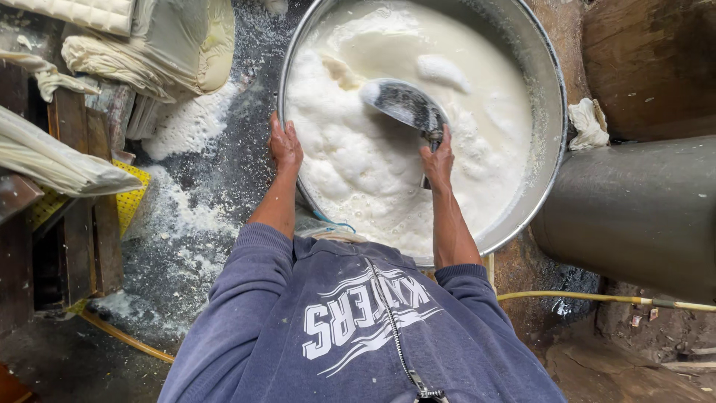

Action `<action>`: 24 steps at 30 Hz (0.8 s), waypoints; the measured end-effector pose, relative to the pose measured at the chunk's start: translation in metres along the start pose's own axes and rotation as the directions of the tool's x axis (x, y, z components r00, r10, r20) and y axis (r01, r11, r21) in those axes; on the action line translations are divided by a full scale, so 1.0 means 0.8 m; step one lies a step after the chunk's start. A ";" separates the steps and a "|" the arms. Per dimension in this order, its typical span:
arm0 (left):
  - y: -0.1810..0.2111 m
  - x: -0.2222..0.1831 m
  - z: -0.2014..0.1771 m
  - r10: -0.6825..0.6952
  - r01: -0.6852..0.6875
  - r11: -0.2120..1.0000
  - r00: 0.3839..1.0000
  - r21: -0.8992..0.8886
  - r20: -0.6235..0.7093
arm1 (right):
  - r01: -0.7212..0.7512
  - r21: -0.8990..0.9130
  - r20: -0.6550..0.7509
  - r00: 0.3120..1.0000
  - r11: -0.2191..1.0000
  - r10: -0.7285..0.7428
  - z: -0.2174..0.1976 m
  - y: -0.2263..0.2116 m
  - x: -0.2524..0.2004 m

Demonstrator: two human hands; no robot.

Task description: The person uses a ladle to scoop a white, foamy liquid from a large metal basin and pours it into a smaller blue bucket. The person repeats this scooping and pouring action multiple times throughout the clip.

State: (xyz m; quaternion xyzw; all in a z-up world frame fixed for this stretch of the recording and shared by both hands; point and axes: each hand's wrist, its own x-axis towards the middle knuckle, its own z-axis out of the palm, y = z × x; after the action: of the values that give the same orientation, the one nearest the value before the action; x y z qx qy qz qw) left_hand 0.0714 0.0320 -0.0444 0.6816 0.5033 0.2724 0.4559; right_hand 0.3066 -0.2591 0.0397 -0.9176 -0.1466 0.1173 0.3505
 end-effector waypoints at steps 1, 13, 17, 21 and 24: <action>-0.002 0.001 0.001 0.027 -0.027 1.000 1.000 0.011 -0.007 | 0.021 0.004 -0.044 0.999 1.000 -0.021 -0.010 0.011 -0.013; -0.027 0.006 0.022 0.100 -0.103 0.992 0.994 -0.075 -0.042 | -0.416 0.495 -0.146 0.826 0.763 0.545 -0.118 0.085 -0.207; -0.006 -0.001 0.010 -0.040 0.041 0.996 0.999 -0.080 0.017 | -0.364 0.861 -0.002 0.697 0.355 0.717 -0.112 0.104 -0.250; 0.014 -0.008 -0.002 -0.021 0.023 0.990 1.000 -0.140 0.018 | -0.342 0.931 0.333 0.665 -0.125 0.669 -0.079 0.119 -0.235; 0.018 -0.009 -0.006 -0.055 0.057 0.991 0.998 -0.117 0.022 | -0.369 0.913 0.400 0.733 -0.172 0.551 -0.050 0.118 -0.200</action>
State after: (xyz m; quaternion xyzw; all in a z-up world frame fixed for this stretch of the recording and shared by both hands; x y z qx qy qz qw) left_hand 0.0713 0.0254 -0.0287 0.6418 0.5008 0.2824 0.5075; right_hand 0.1883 -0.4071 0.0230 -0.4107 0.3388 0.2382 0.8122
